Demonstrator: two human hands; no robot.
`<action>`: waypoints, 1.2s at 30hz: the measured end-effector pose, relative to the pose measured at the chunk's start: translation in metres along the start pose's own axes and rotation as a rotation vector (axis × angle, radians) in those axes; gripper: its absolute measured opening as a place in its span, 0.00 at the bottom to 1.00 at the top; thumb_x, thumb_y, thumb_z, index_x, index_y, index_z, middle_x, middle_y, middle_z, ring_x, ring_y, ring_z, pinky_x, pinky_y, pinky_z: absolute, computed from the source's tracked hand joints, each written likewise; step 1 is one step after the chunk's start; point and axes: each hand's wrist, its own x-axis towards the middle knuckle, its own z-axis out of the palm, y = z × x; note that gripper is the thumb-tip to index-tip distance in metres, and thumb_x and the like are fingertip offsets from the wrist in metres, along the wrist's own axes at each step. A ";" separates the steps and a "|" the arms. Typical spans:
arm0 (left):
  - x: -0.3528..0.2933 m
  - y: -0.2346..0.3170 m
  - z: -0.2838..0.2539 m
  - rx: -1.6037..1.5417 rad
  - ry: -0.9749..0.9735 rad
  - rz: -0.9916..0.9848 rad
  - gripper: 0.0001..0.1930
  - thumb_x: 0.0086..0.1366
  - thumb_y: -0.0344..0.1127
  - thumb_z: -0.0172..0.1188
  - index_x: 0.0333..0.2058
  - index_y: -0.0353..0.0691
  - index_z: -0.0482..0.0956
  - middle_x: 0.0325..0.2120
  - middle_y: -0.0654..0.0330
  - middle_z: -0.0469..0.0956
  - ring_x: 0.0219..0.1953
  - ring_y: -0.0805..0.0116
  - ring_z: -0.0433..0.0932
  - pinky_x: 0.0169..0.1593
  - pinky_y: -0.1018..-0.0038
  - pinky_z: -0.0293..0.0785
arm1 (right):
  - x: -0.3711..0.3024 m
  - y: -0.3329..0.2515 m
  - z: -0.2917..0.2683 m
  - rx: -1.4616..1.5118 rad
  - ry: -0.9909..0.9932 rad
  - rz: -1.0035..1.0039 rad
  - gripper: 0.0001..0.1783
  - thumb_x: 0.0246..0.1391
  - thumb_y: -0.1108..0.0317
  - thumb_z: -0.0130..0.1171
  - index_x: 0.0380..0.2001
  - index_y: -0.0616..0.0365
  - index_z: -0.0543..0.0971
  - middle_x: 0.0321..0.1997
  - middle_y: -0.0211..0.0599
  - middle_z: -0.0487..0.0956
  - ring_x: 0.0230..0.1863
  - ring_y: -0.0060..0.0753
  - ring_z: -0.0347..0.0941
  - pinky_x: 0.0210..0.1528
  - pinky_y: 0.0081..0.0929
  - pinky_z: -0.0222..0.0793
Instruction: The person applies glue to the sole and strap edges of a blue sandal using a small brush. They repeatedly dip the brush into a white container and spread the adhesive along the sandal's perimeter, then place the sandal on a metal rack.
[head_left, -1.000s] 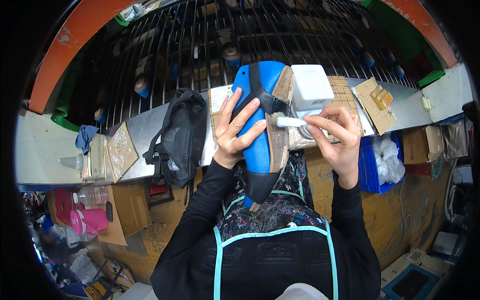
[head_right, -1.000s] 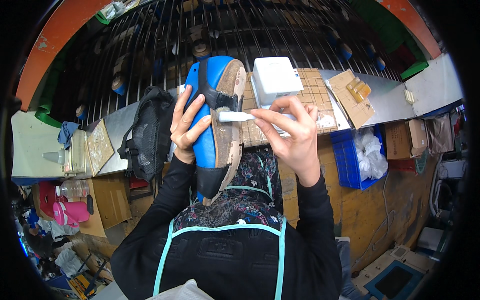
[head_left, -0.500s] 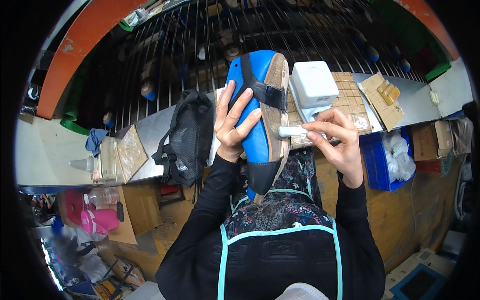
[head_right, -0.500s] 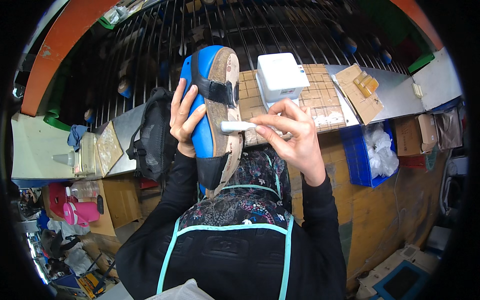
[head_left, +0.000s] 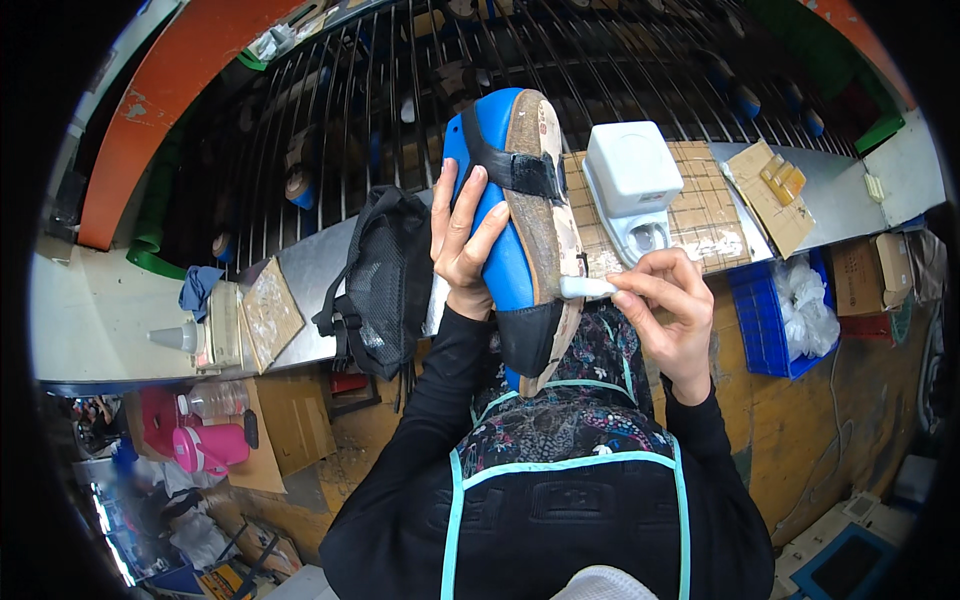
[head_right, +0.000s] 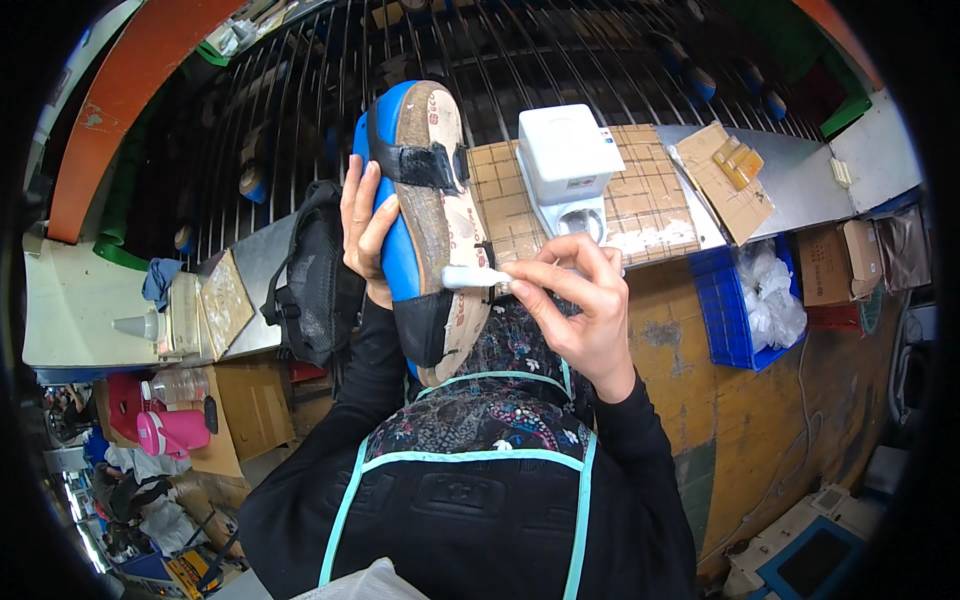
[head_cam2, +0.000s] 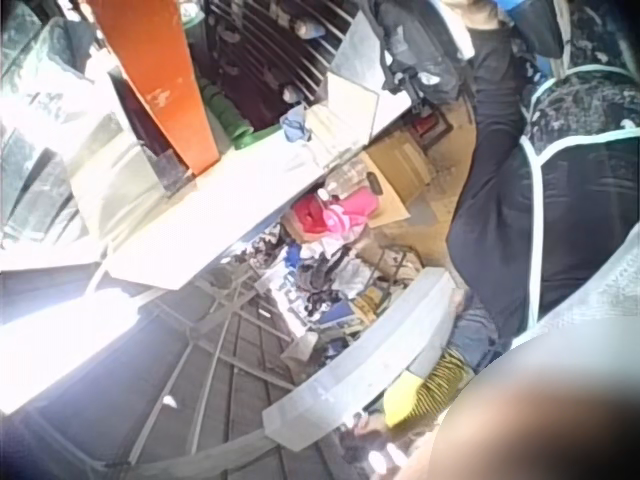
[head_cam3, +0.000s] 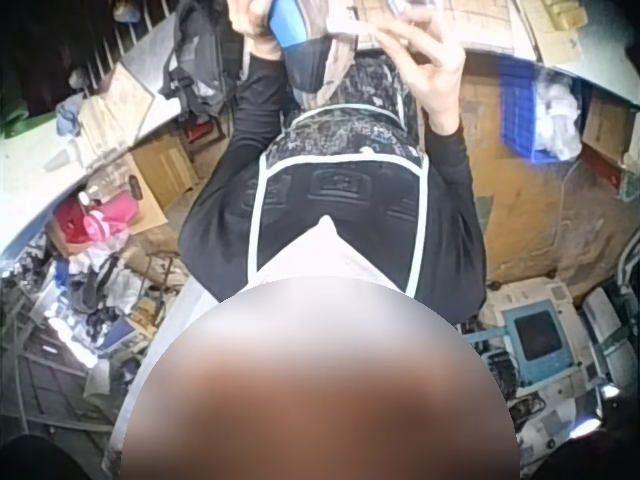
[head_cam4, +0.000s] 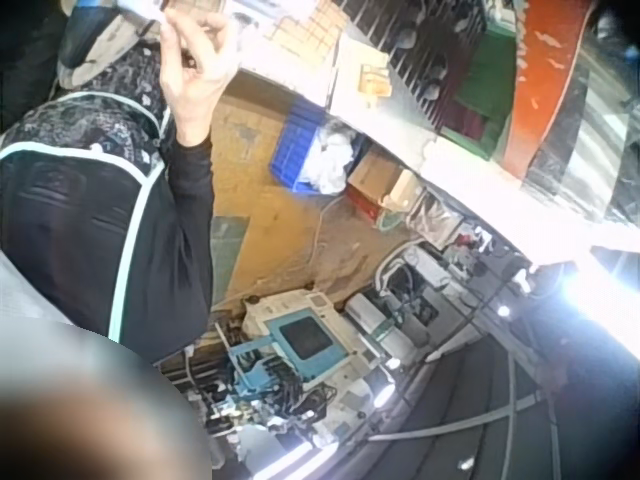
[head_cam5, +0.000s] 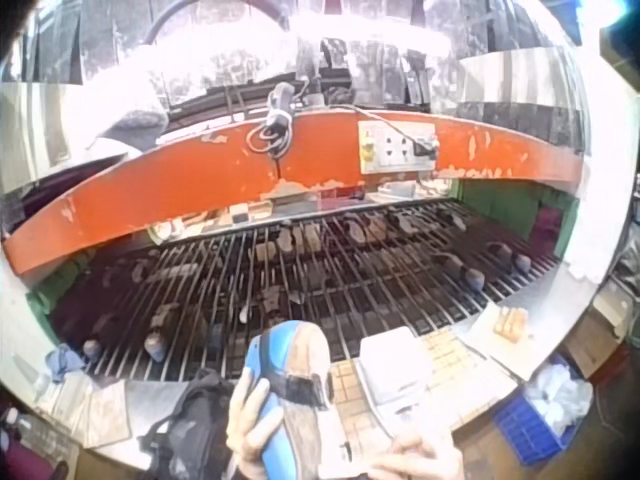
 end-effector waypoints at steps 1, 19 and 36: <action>0.000 0.000 0.000 0.001 0.009 -0.002 0.18 0.53 0.35 0.67 0.44 0.53 0.76 0.52 0.53 0.76 0.59 0.41 0.68 0.60 0.50 0.67 | -0.001 -0.001 -0.001 -0.009 0.010 -0.015 0.10 0.44 0.68 0.69 0.34 0.49 0.86 0.30 0.26 0.76 0.26 0.23 0.67 0.39 0.26 0.52; -0.019 0.000 0.002 0.227 0.072 -0.239 0.22 0.54 0.42 0.66 0.50 0.53 0.79 0.57 0.51 0.72 0.62 0.40 0.65 0.63 0.43 0.55 | -0.011 0.002 0.012 0.532 -0.053 0.330 0.08 0.51 0.75 0.64 0.36 0.65 0.84 0.34 0.34 0.73 0.36 0.23 0.69 0.37 0.17 0.64; -0.025 -0.004 -0.008 0.325 0.058 -0.180 0.22 0.54 0.41 0.66 0.50 0.54 0.79 0.56 0.52 0.73 0.61 0.40 0.65 0.63 0.44 0.55 | 0.013 0.010 0.033 0.126 0.115 0.027 0.10 0.48 0.73 0.67 0.37 0.57 0.85 0.36 0.31 0.72 0.27 0.18 0.67 0.30 0.16 0.62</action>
